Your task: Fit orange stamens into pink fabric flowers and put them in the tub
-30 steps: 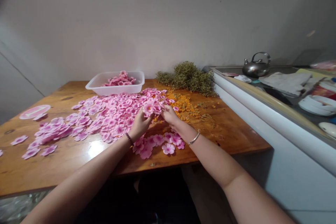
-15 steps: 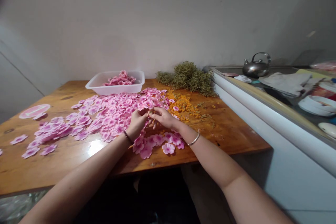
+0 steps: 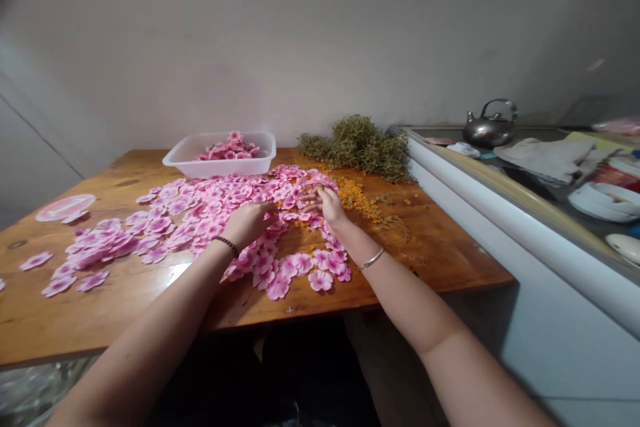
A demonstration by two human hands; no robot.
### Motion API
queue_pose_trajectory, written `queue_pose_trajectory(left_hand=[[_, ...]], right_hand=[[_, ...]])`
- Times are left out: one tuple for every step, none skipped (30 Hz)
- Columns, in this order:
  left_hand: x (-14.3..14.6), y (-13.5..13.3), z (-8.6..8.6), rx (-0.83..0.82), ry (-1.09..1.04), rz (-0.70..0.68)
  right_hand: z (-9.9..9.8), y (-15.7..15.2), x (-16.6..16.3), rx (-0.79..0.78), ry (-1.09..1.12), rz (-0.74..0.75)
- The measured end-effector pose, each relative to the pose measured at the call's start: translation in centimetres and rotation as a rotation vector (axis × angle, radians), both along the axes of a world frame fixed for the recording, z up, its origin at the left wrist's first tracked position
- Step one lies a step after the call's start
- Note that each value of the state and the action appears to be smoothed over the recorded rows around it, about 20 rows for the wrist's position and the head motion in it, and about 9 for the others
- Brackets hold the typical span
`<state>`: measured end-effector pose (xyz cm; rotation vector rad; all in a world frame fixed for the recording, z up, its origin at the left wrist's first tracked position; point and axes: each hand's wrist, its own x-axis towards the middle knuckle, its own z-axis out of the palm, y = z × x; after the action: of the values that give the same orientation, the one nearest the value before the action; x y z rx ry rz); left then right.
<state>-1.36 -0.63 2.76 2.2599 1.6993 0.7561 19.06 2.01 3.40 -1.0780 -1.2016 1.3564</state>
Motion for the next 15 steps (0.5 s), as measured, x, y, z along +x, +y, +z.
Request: queue_pose_trajectory(left_hand=[[-0.26, -0.07, 0.23, -0.010, 0.115, -0.012], [-0.37, -0.16, 0.42, -0.023, 0.198, -0.030], [-0.37, -0.26, 0.55, -0.031, 0.253, -0.043], [-0.29, -0.35, 0.63, -0.037, 0.289, -0.046], [-0.17, -0.43, 0.65, -0.043, 0.310, -0.041], [-0.05, -0.49, 0.63, -0.052, 0.321, -0.028], [0.05, -0.53, 0.58, -0.064, 0.326, -0.011], [0.12, -0.56, 0.51, -0.078, 0.324, 0.004], [0.15, -0.56, 0.44, -0.091, 0.317, 0.013], [0.16, -0.56, 0.39, -0.099, 0.304, 0.016], [0.15, -0.54, 0.35, -0.095, 0.284, 0.018], [0.15, -0.51, 0.32, -0.081, 0.255, 0.019], [0.15, -0.48, 0.29, -0.061, 0.215, 0.020], [0.18, -0.44, 0.27, -0.041, 0.163, 0.020], [0.22, -0.39, 0.23, -0.024, 0.102, 0.020]], right_hand=[[-0.07, 0.27, 0.11, -0.002, 0.002, -0.039], [-0.11, 0.45, 0.19, -0.009, 0.008, -0.071], [-0.11, 0.54, 0.22, -0.019, 0.016, -0.097], [-0.08, 0.56, 0.23, -0.034, 0.023, -0.115], [-0.02, 0.51, 0.21, -0.051, 0.027, -0.123], [0.04, 0.42, 0.19, -0.066, 0.025, -0.119], [0.09, 0.32, 0.15, -0.074, 0.019, -0.103], [0.12, 0.22, 0.10, -0.076, 0.007, -0.080], [0.11, 0.15, 0.05, -0.069, -0.009, -0.054], [0.06, 0.10, -0.01, -0.058, -0.027, -0.030], [-0.02, 0.09, -0.08, -0.046, -0.045, -0.013], [-0.15, 0.11, -0.17, -0.036, -0.061, -0.001], [-0.30, 0.15, -0.26, -0.028, -0.075, 0.009], [-0.47, 0.19, -0.36, -0.019, -0.088, 0.023], [-0.66, 0.23, -0.45, -0.007, -0.100, 0.040]])
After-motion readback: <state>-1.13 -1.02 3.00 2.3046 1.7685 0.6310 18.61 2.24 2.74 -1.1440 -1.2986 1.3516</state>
